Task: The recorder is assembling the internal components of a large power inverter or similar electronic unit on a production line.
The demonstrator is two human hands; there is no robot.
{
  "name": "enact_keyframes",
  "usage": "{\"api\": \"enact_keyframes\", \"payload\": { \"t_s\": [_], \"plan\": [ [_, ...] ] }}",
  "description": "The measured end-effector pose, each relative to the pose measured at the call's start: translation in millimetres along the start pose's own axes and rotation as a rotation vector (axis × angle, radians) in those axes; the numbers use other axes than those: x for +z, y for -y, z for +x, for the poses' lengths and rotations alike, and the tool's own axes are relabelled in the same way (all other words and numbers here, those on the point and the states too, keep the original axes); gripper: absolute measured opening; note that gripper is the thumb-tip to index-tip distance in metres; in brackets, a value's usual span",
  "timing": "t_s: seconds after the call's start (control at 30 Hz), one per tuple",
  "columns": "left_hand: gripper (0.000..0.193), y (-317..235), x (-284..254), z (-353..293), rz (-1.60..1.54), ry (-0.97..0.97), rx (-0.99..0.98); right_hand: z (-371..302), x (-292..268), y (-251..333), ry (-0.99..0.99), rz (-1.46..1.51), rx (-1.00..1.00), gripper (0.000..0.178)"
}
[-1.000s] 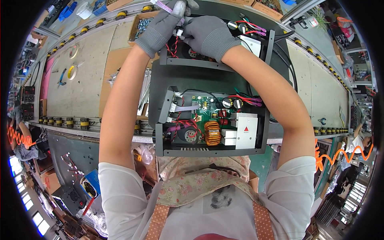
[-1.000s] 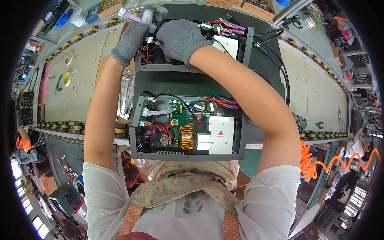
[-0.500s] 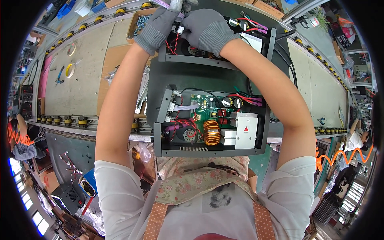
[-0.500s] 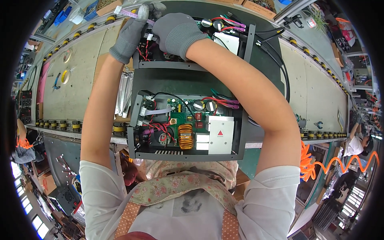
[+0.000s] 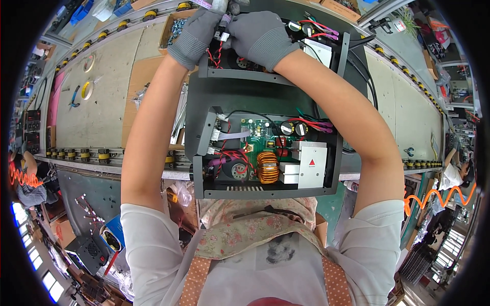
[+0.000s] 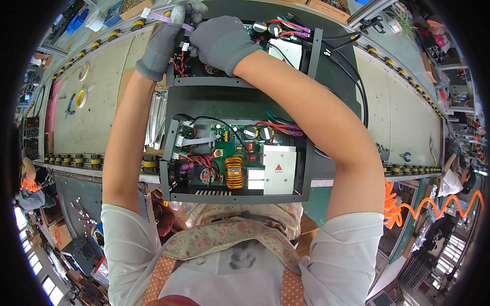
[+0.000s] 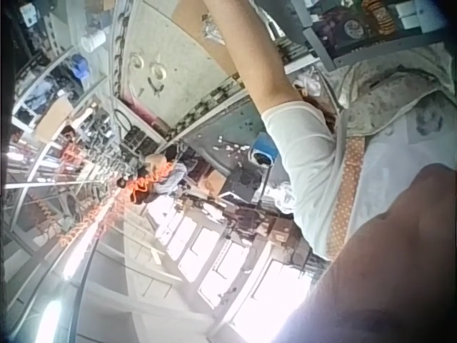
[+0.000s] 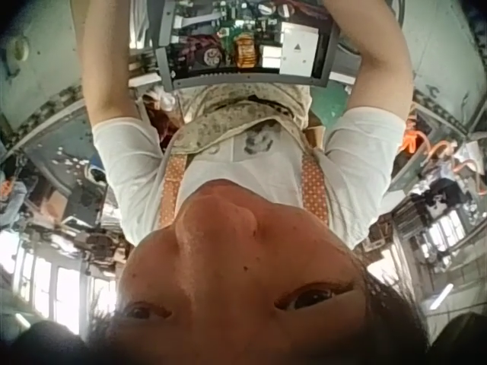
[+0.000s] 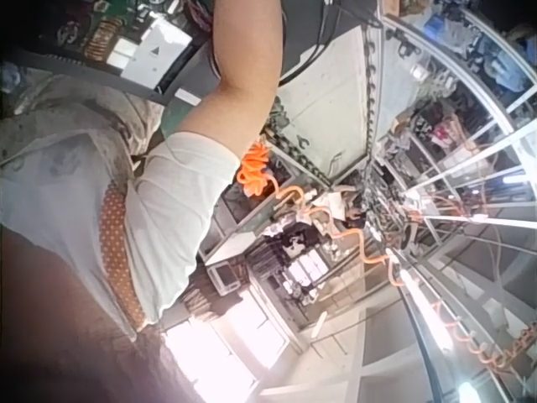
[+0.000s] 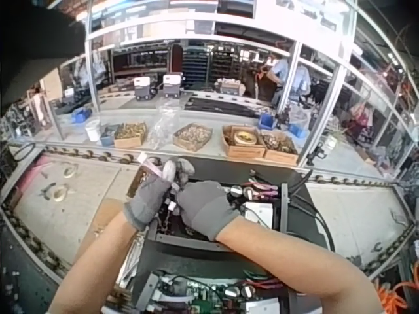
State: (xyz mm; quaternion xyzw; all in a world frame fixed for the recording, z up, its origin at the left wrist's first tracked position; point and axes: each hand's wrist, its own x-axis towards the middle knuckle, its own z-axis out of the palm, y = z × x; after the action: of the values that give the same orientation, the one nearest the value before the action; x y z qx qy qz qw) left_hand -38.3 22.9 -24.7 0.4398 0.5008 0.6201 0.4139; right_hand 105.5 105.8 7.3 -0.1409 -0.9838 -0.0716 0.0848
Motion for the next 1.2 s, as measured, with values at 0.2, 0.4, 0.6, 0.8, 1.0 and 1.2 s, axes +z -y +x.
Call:
{"api": "enact_keyframes", "payload": {
  "t_s": [0.2, 0.4, 0.6, 0.8, 1.0, 1.2],
  "plan": [
    [0.053, -4, 12, -1, 0.134, -0.039, 0.141, 1, 1, -2, 0.025, 0.015, 0.034, 0.017],
    [0.050, -3, -3, 3, 0.008, 0.065, 0.098, -32, -19, 10, -0.125, 0.331, 0.007, 0.020],
    [0.056, -24, 2, -1, 0.169, 0.143, 0.130, -43, -10, 14, 0.023, 0.405, -0.089, 0.028],
    [0.056, -1, -9, 2, 0.164, 0.024, 0.080, -51, -20, -29, 0.167, 0.852, -0.033, 0.029],
    [0.056, 10, -10, 3, 0.127, -0.065, 0.073, -55, -19, -35, 0.141, 0.967, -0.014, 0.033],
    [0.052, 2, 6, -5, 0.110, -0.065, 0.109, -50, -11, -12, -0.059, 0.492, 0.242, 0.038]
  ]
}}
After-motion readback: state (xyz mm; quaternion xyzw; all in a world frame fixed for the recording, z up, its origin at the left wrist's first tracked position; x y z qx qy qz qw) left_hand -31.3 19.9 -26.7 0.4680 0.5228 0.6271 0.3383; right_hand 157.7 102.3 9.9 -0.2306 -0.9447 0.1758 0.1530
